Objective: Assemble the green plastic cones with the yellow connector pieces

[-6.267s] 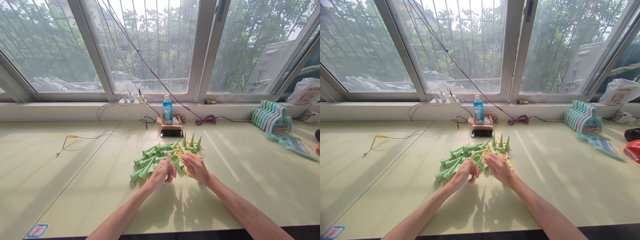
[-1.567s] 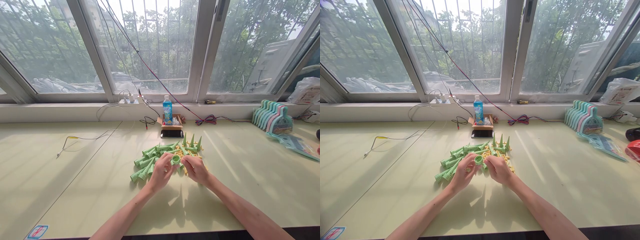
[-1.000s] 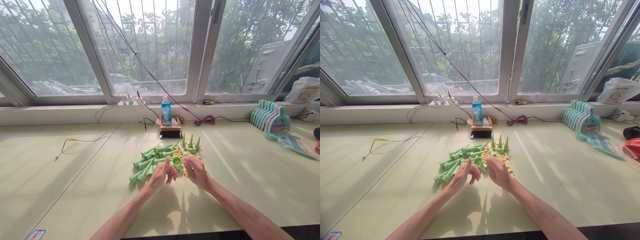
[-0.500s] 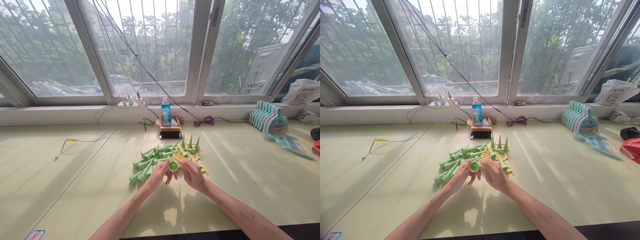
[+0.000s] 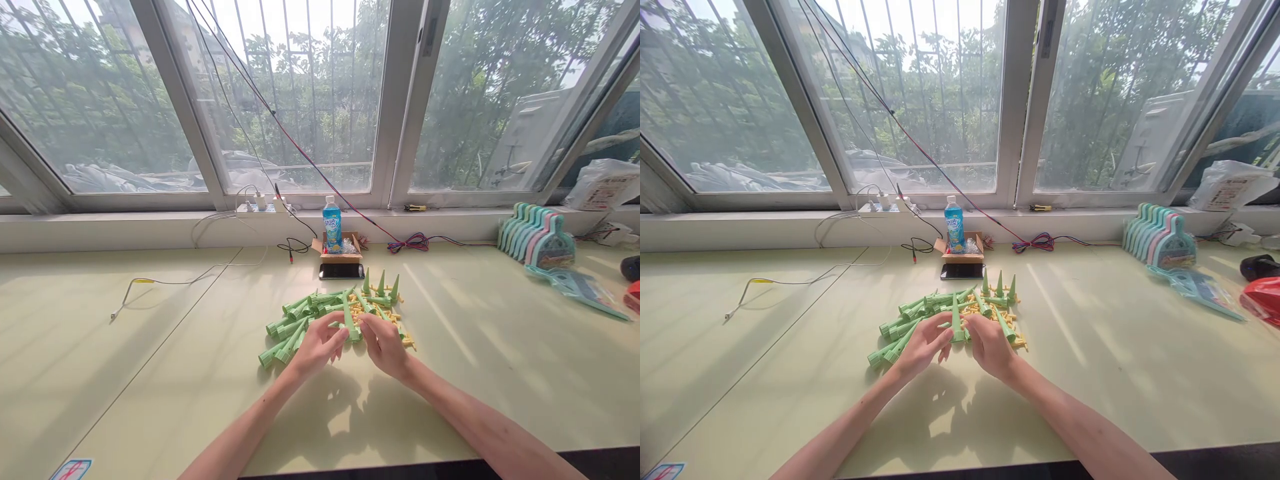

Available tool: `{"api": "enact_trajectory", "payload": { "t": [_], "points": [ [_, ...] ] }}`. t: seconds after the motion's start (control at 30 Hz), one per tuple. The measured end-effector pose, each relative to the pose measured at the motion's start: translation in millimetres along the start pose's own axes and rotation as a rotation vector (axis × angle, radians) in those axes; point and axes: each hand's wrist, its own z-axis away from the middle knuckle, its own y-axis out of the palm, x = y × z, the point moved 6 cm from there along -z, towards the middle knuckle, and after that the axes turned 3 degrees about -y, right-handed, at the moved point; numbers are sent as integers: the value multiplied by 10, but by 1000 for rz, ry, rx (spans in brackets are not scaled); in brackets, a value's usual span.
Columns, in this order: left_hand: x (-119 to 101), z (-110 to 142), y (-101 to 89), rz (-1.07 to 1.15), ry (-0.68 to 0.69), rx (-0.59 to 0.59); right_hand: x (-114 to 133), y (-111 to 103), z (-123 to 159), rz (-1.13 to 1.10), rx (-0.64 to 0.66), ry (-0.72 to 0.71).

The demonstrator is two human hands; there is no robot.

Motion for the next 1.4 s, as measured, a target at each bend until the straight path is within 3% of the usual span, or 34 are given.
{"api": "enact_trajectory", "payload": {
  "t": [0.13, 0.27, 0.67, 1.03, 1.2, 1.4],
  "points": [
    [21, 19, -13, -64, -2, -50, -55, 12, 0, 9, 9, 43],
    [-19, 35, -18, -139, 83, -107, -123, 25, 12, 12, 27, 98],
    [-111, 44, -11, -264, 182, -155, -145, -5, -2, 16, 12, 136],
    [-36, 39, 46, -62, -5, -141, -245, -20, -1, -11, 53, 256],
    [-27, 43, 33, -93, 12, -163, -221, -12, -25, 15, 78, 228],
    [-72, 47, 23, -208, 127, -155, -184, -22, -45, 3, 87, 191]
  ]
}}
